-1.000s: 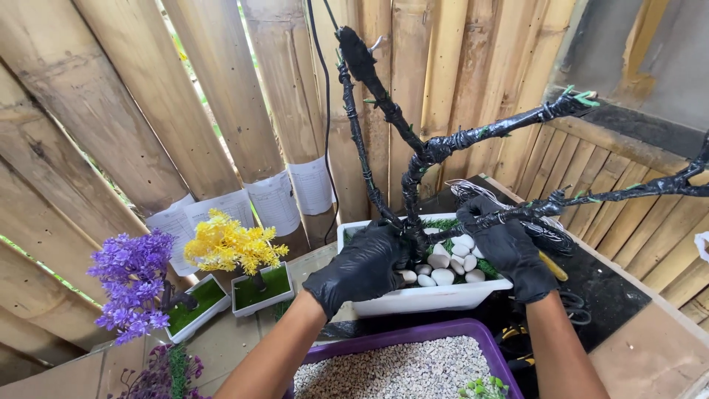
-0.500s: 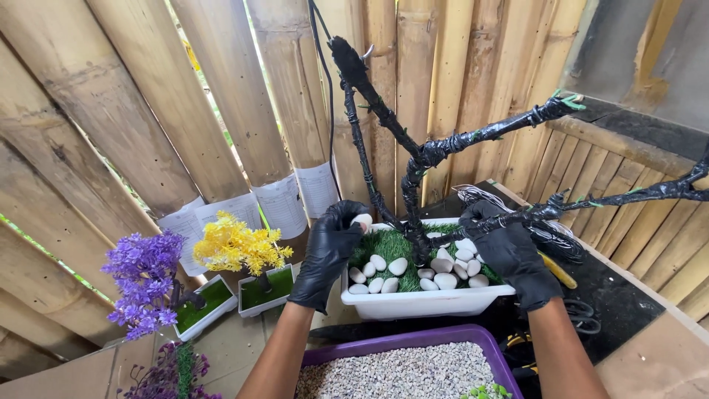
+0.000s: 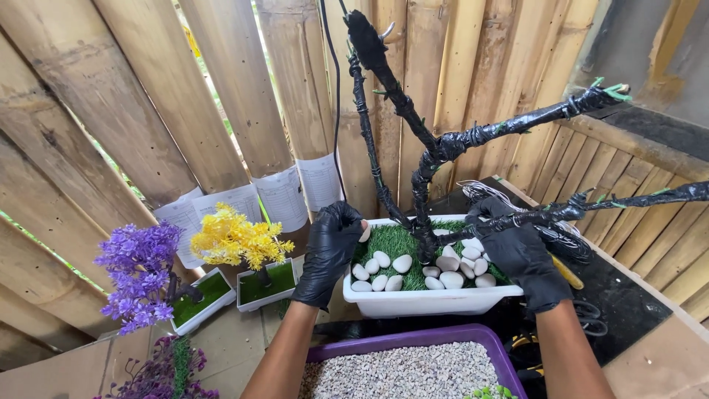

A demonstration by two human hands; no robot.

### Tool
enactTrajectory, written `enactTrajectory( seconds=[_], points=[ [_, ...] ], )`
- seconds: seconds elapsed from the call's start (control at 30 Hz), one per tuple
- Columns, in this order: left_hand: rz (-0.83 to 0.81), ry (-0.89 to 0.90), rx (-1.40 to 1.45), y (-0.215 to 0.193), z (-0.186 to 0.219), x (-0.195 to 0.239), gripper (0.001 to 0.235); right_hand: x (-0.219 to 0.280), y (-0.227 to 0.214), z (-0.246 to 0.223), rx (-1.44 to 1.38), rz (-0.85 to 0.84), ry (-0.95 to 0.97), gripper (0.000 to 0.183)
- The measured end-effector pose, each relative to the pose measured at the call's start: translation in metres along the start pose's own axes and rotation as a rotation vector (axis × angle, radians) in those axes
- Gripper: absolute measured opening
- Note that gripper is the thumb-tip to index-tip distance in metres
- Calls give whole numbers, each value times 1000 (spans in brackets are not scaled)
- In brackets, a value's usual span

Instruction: Arranging white decorative stones in a tray and around the base of an artificial tree in a pot.

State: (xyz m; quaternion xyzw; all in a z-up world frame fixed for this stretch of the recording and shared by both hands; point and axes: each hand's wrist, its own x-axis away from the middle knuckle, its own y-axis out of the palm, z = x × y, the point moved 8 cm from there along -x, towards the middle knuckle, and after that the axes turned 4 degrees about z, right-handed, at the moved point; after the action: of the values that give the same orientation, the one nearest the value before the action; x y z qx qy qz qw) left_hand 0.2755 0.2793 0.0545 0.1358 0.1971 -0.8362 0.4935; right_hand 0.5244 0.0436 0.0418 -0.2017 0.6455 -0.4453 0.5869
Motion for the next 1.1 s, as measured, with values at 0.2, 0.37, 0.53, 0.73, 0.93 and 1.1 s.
enactTrajectory(
  seconds=[0.2, 0.37, 0.53, 0.73, 0.93, 1.1],
  points=[
    [48, 6, 121, -5, 6, 4, 8, -1, -5, 6, -236, -15, 294, 32],
    [138, -80, 387, -12, 33, 18, 10, -3, -13, 5, -349, 23, 297, 24],
    [129, 61, -60, -20, 45, 16, 27, -1, -15, 1, -298, 34, 254, 27],
    [7, 188, -309, -6, 42, 14, 17, -6, -26, -9, -296, -21, 120, 24],
    [11, 221, -409, -17, 70, 23, 18, -18, -57, -22, -475, 26, 217, 27],
    [12, 215, -357, -12, 58, 21, 7, -17, -56, -30, -385, 28, 133, 23]
  ],
)
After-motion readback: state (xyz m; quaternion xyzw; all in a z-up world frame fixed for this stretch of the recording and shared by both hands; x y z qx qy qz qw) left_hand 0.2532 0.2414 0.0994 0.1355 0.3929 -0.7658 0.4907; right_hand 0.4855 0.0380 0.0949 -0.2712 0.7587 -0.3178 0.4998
